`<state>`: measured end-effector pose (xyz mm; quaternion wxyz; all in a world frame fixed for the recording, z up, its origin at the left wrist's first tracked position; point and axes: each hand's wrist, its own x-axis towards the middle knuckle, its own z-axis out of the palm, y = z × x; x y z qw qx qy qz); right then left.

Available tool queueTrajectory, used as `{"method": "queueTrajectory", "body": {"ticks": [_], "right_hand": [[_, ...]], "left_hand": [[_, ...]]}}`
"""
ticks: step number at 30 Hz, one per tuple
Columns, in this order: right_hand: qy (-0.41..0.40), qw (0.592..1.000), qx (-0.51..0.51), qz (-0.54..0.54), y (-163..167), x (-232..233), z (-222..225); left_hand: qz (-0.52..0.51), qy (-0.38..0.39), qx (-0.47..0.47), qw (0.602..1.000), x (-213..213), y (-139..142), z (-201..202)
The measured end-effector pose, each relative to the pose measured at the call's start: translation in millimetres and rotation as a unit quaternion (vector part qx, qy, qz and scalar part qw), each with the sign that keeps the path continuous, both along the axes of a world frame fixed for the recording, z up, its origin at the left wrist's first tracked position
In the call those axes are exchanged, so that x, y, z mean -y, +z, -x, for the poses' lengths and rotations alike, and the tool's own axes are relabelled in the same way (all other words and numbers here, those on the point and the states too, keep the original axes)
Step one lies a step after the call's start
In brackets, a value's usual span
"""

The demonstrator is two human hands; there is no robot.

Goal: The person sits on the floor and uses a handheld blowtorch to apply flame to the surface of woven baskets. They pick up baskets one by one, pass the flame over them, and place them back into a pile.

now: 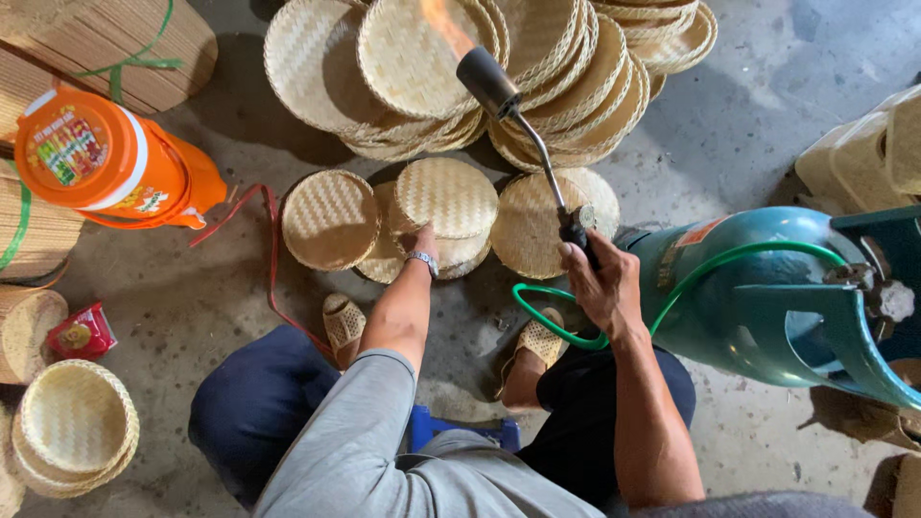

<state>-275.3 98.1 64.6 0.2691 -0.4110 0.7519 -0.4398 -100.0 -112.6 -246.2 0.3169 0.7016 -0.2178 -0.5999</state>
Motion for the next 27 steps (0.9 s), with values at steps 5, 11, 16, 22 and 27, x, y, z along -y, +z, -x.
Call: {"method": "queueTrajectory", "body": {"ticks": [5, 11, 16, 22, 27], "right_hand": [[0.0, 1.0, -0.005, -0.001, -1, 1, 3], [-0.014, 1.0, 0.018, 0.005, -3, -2, 6], [-0.023, 0.999, 0.034, -0.006, -7, -13, 6], [0.045, 0.998, 0.001, -0.04, -4, -30, -1], [0.127, 0.991, 0.026, -0.041, 11, -43, -31]], "left_hand": [[-0.05, 0.065, -0.126, 0.989, 18, 9, 17], [0.029, 0.042, -0.082, 0.995, -14, 18, 16], [0.204, 0.06, -0.18, 0.96, -77, 22, -38], [0.366, -0.017, -0.14, 0.92, -98, 90, -128], [0.374, 0.014, -0.292, 0.88, -63, 184, -191]]}}
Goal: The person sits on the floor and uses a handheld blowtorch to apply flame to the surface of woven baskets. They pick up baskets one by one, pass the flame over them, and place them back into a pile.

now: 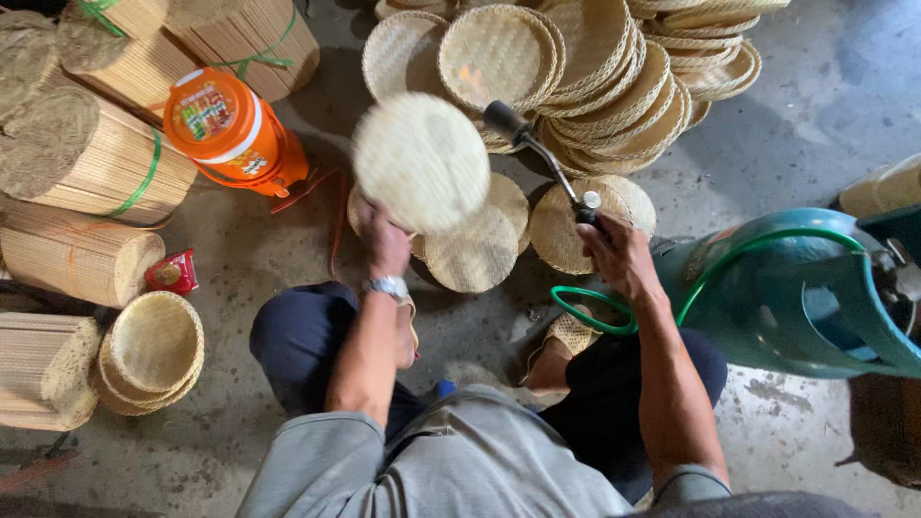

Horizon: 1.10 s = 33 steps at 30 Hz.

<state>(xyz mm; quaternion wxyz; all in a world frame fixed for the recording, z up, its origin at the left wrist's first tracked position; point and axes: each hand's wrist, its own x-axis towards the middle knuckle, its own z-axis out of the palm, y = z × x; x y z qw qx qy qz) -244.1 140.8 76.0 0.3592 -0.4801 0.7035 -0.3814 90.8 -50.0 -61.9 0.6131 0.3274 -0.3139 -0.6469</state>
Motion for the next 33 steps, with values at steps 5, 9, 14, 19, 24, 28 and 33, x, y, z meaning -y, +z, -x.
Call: {"method": "queueTrajectory", "body": {"ticks": [5, 9, 14, 19, 24, 28, 33], "right_hand": [[0.08, 0.996, -0.04, 0.028, 29, -37, -45], [0.062, 0.993, -0.093, 0.028, 49, -51, -77], [0.08, 0.993, -0.085, 0.021, 64, -74, -93], [0.059, 0.996, -0.067, 0.026, 71, -88, -90], [0.034, 0.999, -0.033, -0.01, 72, -93, -79], [0.077, 0.993, -0.094, 0.012, 75, -101, -70], [0.03, 0.999, -0.019, -0.022, 84, -108, -62]], "left_hand": [[0.1, 0.049, -0.086, 0.99, 31, 58, -56], [0.112, 0.091, -0.11, 0.983, 44, 77, -86], [0.091, 0.112, -0.116, 0.983, 29, 90, -112], [0.136, 0.082, -0.082, 0.984, 14, 114, -129], [0.167, 0.055, -0.033, 0.984, 6, 135, -136], [0.187, 0.018, 0.007, 0.982, 4, 141, -141], [0.22, -0.039, 0.034, 0.974, 9, 146, -144]]}}
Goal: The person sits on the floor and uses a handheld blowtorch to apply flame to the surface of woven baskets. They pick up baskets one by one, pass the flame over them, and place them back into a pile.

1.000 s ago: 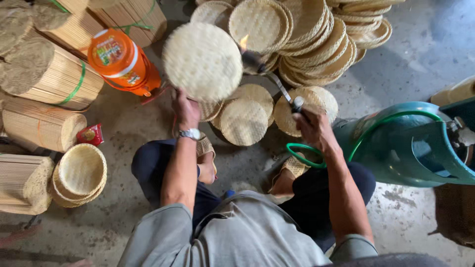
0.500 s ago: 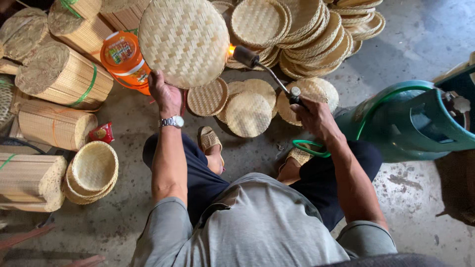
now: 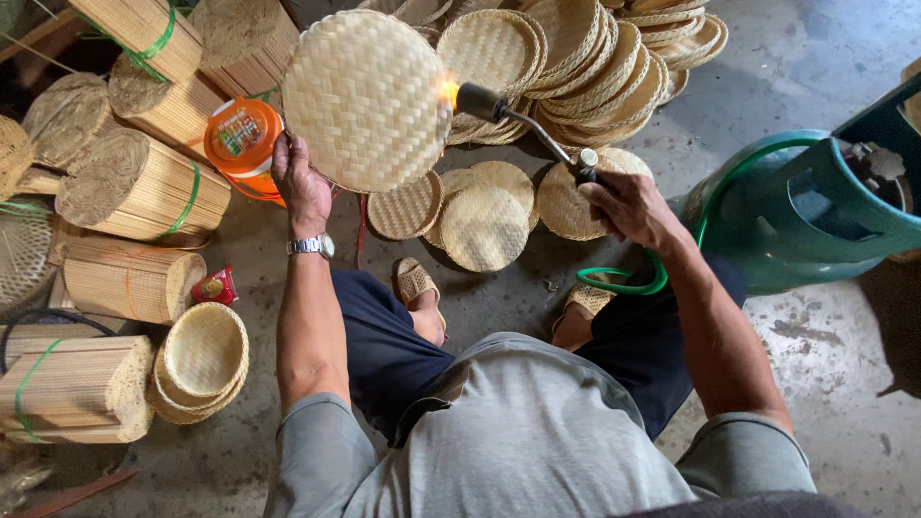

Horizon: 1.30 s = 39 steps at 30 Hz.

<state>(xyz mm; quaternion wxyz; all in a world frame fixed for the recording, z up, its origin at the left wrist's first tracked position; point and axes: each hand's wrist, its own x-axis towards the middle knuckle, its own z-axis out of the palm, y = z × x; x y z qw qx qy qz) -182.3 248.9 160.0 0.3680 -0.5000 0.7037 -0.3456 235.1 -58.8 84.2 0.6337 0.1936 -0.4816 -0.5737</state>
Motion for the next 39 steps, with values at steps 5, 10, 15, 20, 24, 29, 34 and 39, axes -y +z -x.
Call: {"method": "queueTrajectory", "body": {"ticks": [5, 10, 15, 20, 24, 29, 34, 39], "right_hand": [[0.007, 1.0, 0.009, -0.006, 8, -4, 8], [-0.003, 0.999, -0.022, -0.024, 13, -5, 15], [-0.004, 1.0, 0.026, -0.006, 20, -3, 19], [0.002, 1.0, -0.019, -0.001, 37, 9, 16], [0.045, 0.999, -0.013, 0.017, 47, 19, 7], [0.072, 0.996, -0.041, 0.046, 54, 27, -4], [0.053, 0.995, -0.05, 0.071, 51, 24, -11], [0.072, 0.993, -0.072, 0.052, 33, 24, -24]], "left_hand": [[0.034, -0.011, 0.071, 0.997, 3, 4, 1], [0.048, -0.024, 0.121, 0.991, 1, 13, 2], [0.07, -0.026, 0.188, 0.979, -13, 32, 8], [0.092, -0.038, 0.25, 0.963, -25, 43, 24], [0.089, 0.012, 0.341, 0.936, -27, 36, 43], [0.14, 0.011, 0.304, 0.942, -28, 23, 57], [0.029, 0.01, 0.205, 0.978, -27, 3, 65], [-0.087, -0.072, -0.048, 0.992, -21, -16, 76]]}}
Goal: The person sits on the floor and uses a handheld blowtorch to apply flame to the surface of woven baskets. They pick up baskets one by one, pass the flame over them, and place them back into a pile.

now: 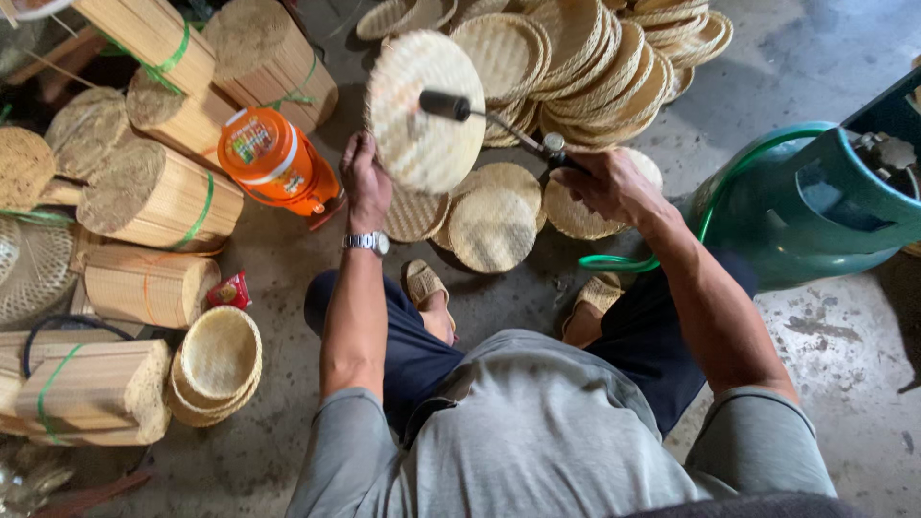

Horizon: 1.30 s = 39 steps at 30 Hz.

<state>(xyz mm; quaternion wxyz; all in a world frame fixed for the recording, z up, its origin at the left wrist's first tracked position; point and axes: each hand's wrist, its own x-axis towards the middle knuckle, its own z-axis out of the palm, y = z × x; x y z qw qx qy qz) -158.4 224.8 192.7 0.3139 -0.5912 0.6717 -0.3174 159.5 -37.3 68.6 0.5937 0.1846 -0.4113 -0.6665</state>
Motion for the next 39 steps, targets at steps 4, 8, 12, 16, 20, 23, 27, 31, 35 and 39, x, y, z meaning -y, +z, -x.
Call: {"method": "queueTrajectory", "body": {"ticks": [4, 8, 12, 16, 20, 23, 27, 31, 35, 39], "right_hand": [[0.042, 0.999, 0.003, -0.003, -21, -12, 1], [0.023, 0.995, -0.093, -0.019, -43, -22, 6], [-0.059, 0.996, -0.063, -0.021, -46, -15, 8], [-0.045, 0.996, -0.045, 0.06, -30, -4, -3], [-0.017, 0.997, 0.027, 0.063, -16, 2, -22], [-0.049, 0.997, 0.025, 0.059, -15, 12, -30], [-0.143, 0.982, 0.0, 0.127, -32, 42, -55], [-0.168, 0.957, -0.005, 0.236, -62, 66, -72], [-0.202, 0.953, 0.013, 0.226, -102, 82, -72], [-0.21, 0.951, 0.059, 0.22, -130, 88, -43]], "left_hand": [[-0.07, -0.024, -0.1, 0.992, 4, 0, -5], [-0.095, 0.012, -0.133, 0.986, 11, 8, -21], [-0.07, 0.026, -0.093, 0.993, 7, 7, -27], [0.022, 0.026, 0.005, 0.999, -7, 1, -18], [0.039, 0.079, 0.148, 0.985, -30, -9, -2], [0.054, 0.127, 0.238, 0.961, -63, -26, 21], [0.214, 0.236, 0.328, 0.89, -111, -51, 65], [0.33, 0.29, 0.472, 0.764, -146, -61, 83], [0.409, 0.258, 0.474, 0.736, -165, -48, 84], [0.465, 0.267, 0.474, 0.699, -156, -33, 74]]}}
